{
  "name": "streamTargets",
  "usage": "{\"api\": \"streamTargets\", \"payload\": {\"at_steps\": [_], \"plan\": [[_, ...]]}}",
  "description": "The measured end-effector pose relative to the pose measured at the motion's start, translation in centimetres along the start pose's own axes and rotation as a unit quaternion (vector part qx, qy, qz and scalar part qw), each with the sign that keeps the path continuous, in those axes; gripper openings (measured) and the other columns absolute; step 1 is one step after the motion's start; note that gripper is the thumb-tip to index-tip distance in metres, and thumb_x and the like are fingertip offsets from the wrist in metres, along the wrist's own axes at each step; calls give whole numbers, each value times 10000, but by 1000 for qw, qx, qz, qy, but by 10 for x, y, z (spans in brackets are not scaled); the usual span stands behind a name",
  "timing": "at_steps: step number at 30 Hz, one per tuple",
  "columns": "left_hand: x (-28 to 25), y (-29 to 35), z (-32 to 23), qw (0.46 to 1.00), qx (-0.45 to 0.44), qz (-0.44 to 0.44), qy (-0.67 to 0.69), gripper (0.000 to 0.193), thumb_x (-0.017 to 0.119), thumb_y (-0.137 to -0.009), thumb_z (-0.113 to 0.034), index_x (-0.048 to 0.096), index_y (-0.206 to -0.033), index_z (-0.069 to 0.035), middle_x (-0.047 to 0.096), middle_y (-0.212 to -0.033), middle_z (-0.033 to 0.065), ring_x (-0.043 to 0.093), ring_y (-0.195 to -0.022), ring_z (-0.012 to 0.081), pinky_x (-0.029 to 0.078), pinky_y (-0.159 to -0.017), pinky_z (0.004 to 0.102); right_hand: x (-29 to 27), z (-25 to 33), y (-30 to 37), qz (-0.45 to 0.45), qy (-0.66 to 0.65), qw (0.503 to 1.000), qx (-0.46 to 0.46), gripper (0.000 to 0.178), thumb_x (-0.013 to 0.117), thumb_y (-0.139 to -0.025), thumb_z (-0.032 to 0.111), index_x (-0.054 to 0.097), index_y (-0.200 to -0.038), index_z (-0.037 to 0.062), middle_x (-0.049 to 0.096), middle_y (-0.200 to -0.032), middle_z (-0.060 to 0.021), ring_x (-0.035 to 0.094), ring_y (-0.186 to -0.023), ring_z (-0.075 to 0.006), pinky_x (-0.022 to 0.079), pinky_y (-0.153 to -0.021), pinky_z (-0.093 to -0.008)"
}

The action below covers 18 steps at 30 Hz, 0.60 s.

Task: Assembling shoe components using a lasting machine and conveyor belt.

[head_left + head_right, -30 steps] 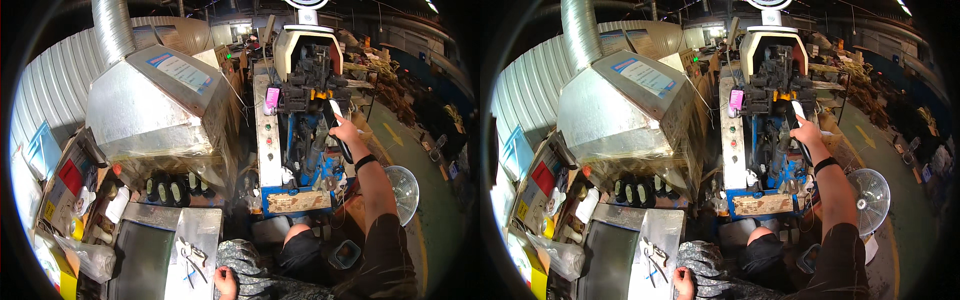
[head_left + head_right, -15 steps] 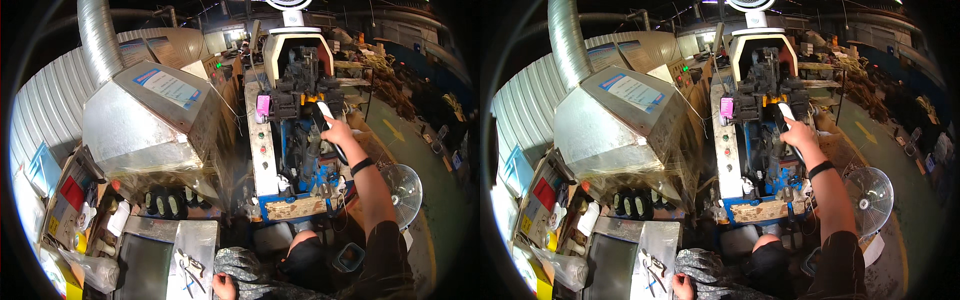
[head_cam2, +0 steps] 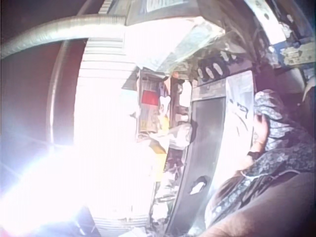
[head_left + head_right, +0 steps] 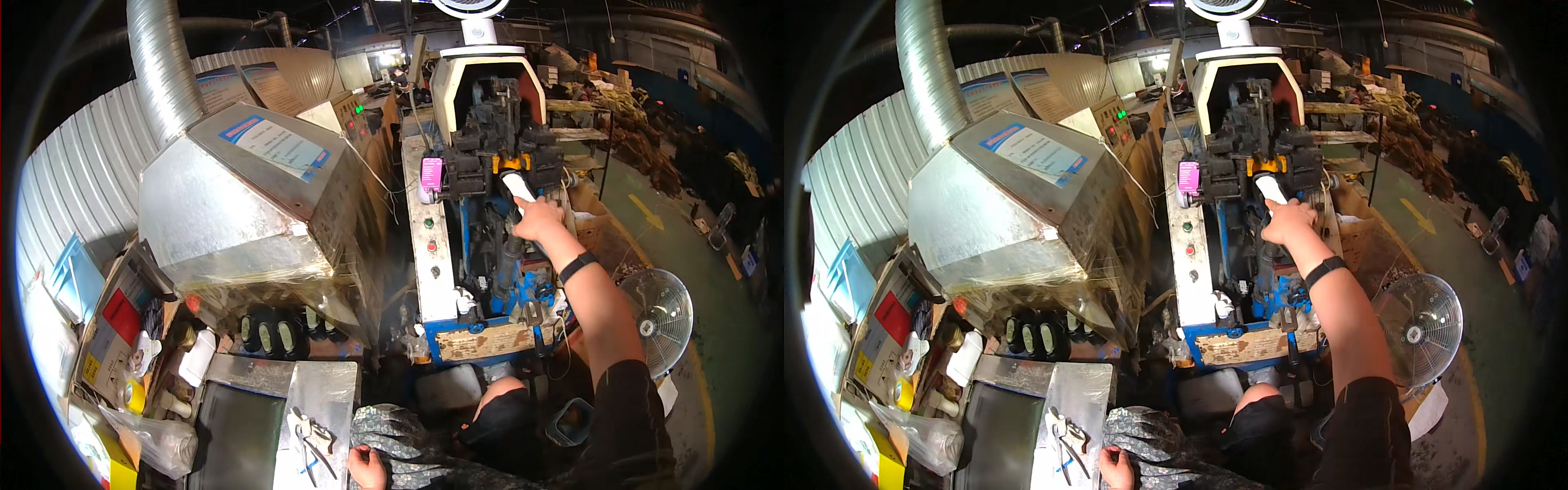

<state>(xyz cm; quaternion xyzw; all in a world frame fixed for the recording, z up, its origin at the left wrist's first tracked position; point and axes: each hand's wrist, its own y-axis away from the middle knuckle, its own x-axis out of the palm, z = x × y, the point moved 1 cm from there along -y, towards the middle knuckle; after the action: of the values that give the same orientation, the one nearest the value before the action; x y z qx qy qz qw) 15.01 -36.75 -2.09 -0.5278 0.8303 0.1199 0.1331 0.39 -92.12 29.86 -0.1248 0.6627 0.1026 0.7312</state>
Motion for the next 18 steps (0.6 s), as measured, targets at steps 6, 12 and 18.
{"api": "streamTargets", "payload": {"at_steps": [6,12,18], "plan": [[0,0,-8,999,-25,10,29,209,574,-921,-174,535,-1025,3,605,-948,151,558,-879,241,458,-832,370,29,6,22,-76,-52,996,5,855,659,-731,515,299,-1487,341,273,-1495,-186,425,-1242,-421,405,-988,-503],[-3,8,-25,1000,-11,-5,-8,202,574,-918,-172,535,-1005,6,600,-892,134,547,-826,225,463,-789,358,34,0,23,-126,-56,990,-7,812,663,-720,483,362,-1459,331,381,-1415,-159,456,-1200,-390,424,-974,-466],[-3,6,-24,999,-28,-4,40,180,570,-925,-167,539,-985,-1,589,-855,113,533,-782,204,463,-760,346,28,5,15,-126,-74,989,-11,783,662,-717,468,389,-1441,348,388,-1409,-140,463,-1194,-390,424,-981,-468]]}}
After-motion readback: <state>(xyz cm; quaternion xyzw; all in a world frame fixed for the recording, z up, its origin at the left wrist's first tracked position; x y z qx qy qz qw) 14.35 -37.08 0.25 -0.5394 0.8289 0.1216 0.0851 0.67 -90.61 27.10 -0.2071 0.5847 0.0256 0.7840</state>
